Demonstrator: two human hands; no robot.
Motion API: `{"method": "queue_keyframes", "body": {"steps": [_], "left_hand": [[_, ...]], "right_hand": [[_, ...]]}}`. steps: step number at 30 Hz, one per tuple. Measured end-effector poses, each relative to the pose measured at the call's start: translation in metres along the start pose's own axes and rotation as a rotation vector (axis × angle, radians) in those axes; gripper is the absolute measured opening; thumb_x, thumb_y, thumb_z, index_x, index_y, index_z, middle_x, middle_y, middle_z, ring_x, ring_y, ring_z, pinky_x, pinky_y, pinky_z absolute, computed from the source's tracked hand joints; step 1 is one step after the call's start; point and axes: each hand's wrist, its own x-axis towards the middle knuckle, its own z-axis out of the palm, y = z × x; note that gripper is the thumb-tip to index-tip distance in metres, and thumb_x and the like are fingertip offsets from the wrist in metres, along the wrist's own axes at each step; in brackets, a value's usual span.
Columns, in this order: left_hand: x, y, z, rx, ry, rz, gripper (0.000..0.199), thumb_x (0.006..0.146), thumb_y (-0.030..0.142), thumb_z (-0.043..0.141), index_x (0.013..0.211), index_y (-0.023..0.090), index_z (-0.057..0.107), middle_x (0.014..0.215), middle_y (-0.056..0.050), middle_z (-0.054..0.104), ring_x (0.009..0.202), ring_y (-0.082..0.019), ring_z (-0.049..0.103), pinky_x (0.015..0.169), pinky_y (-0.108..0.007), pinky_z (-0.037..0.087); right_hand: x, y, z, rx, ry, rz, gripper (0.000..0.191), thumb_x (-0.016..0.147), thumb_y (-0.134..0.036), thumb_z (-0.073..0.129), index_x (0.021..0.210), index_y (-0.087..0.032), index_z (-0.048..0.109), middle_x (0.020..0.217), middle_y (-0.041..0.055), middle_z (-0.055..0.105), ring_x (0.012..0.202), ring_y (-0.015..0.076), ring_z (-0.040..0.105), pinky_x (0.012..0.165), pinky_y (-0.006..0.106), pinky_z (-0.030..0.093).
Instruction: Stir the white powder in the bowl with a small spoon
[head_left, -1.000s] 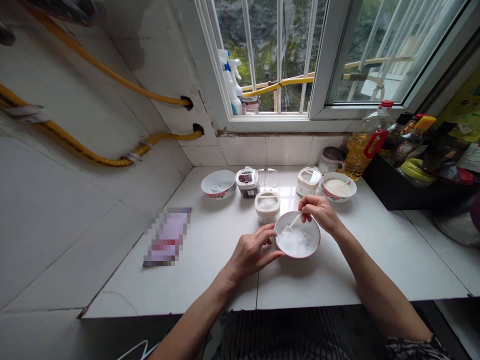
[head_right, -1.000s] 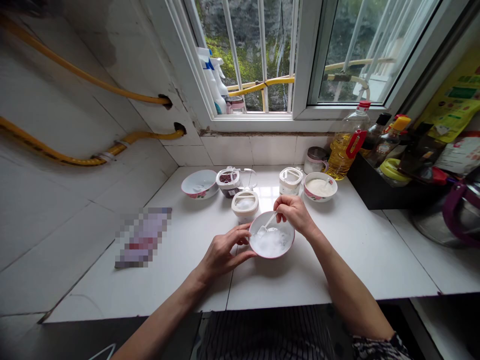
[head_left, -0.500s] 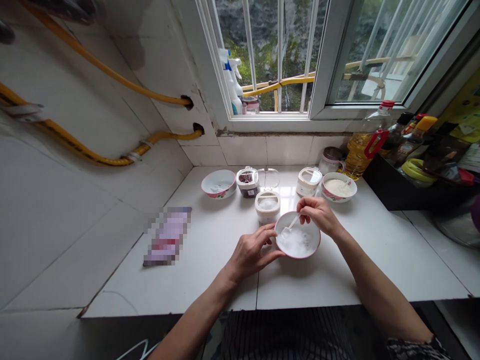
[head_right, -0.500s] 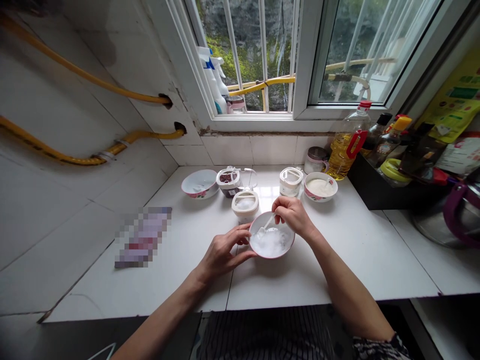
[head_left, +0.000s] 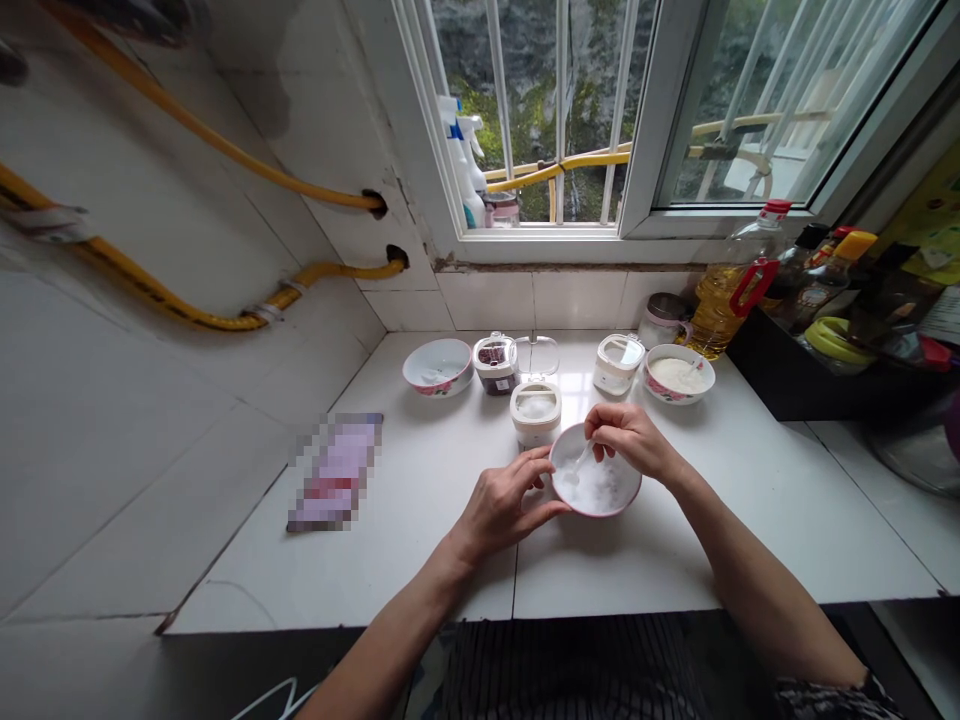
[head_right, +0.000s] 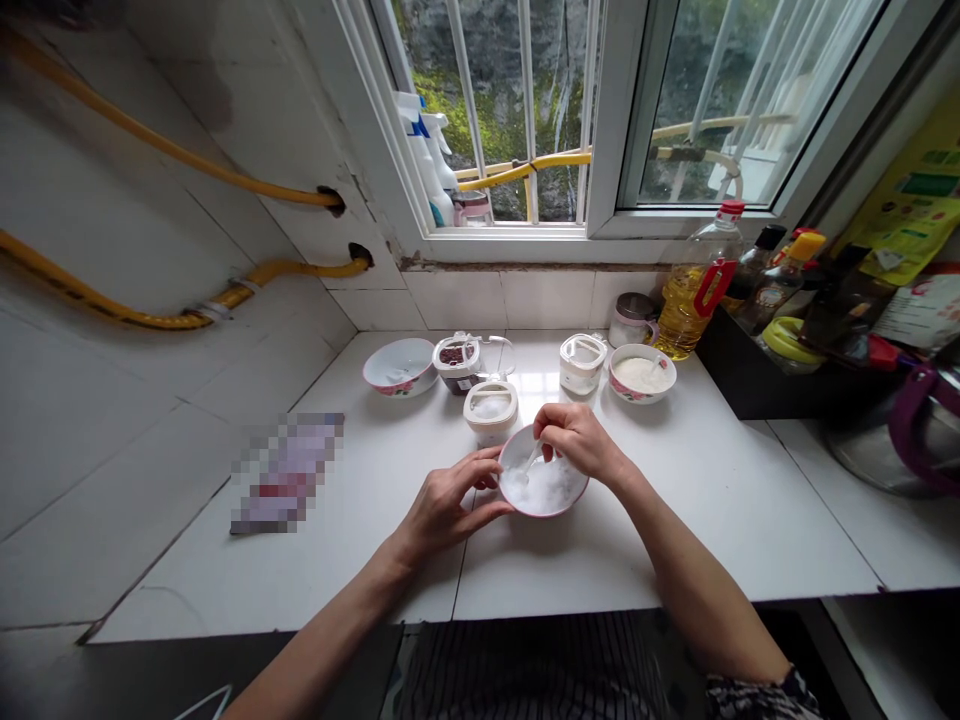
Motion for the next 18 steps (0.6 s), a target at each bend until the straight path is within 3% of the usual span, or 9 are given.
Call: {"method": "queue_keyframes", "body": {"steps": [6, 18], "left_hand": [[0.001, 0.0, -0.001, -0.01, 0.004, 0.01, 0.035, 0.096, 0.05, 0.059, 0.103, 0.016, 0.057, 0.116, -0.018, 0.071, 0.061, -0.012, 0.069, 0.056, -0.025, 0.06], [0.0, -0.002, 0.002, -0.014, 0.012, 0.037, 0.035, 0.095, 0.05, 0.059, 0.104, 0.016, 0.055, 0.116, -0.019, 0.071, 0.06, -0.013, 0.068, 0.056, -0.026, 0.059]], "right_hand": [[0.005, 0.0, -0.011, 0.205, 0.061, 0.122, 0.009, 0.059, -0.022, 0.054, 0.061, -0.017, 0.062, 0.044, -0.0005, 0.059, 0.042, 0.0113, 0.048, 0.046, 0.024, 0.035], [0.013, 0.006, -0.015, 0.39, 0.229, 0.13, 0.008, 0.057, -0.023, 0.062, 0.061, -0.017, 0.064, 0.046, 0.0026, 0.063, 0.045, 0.013, 0.052, 0.045, 0.025, 0.036]]}}
